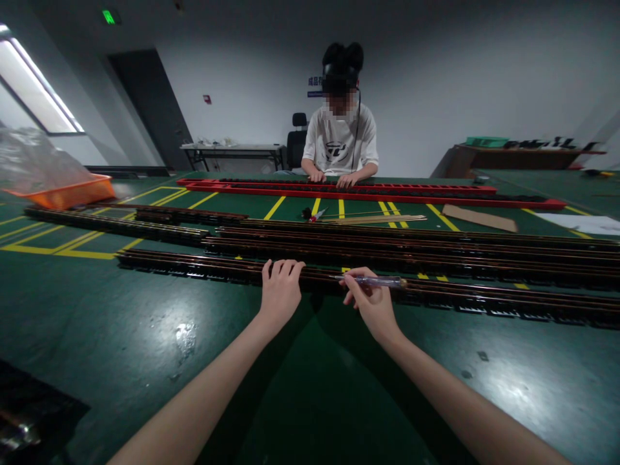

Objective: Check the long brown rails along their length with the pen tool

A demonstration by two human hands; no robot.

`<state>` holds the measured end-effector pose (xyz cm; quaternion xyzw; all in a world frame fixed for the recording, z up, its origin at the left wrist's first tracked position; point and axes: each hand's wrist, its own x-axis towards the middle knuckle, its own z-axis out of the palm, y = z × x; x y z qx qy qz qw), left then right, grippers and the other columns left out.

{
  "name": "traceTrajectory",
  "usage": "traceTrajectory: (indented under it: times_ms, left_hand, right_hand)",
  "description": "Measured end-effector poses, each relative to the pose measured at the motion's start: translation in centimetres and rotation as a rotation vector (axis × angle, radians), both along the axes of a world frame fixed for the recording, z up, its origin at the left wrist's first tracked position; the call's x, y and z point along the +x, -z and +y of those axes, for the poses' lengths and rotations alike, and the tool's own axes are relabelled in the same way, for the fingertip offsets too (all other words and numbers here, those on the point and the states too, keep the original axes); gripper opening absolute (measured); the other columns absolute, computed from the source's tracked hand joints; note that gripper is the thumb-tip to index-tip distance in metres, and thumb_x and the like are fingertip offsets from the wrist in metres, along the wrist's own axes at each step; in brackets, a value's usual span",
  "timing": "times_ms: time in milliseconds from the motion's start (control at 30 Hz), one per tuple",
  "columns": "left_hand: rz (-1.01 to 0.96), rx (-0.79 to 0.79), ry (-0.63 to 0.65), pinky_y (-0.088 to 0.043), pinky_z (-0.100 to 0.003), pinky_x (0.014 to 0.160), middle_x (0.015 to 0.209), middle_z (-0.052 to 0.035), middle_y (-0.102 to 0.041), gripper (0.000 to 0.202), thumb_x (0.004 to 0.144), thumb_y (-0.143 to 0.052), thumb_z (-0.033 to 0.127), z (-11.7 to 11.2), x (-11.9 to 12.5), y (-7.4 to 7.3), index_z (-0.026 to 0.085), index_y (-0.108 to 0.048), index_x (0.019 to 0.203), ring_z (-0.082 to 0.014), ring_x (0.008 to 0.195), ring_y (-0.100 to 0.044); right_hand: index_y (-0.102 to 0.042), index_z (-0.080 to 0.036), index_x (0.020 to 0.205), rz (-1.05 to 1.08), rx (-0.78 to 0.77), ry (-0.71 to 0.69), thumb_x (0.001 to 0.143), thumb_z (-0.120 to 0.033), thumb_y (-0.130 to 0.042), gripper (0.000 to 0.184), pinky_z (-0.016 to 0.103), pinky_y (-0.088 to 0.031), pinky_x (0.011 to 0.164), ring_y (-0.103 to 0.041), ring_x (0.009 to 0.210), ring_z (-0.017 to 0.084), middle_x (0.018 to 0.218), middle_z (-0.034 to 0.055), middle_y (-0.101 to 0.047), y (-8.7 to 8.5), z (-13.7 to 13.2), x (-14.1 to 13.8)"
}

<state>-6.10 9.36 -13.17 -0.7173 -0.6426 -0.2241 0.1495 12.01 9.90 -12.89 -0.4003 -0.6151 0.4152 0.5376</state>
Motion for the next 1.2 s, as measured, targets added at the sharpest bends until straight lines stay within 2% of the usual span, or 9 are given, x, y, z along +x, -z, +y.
traceTrajectory:
  times_ms: [1200]
  left_hand:
    - [0.02, 0.006, 0.002, -0.027, -0.048, 0.103, 0.11, -0.0066, -0.063, 0.04, 0.081, -0.037, 0.005, 0.05, -0.13, 0.12, 0.019, -0.059, 0.111, -0.0252, 0.107, -0.051]
  right_hand:
    - [-0.058, -0.018, 0.082, -0.012, 0.002, 0.009, 0.08, -0.046, -0.059, 0.028, 0.021, -0.042, 0.041, -0.058, 0.049, 0.011, 0.076, 0.0031, -0.065, -0.3, -0.12, 0.02]
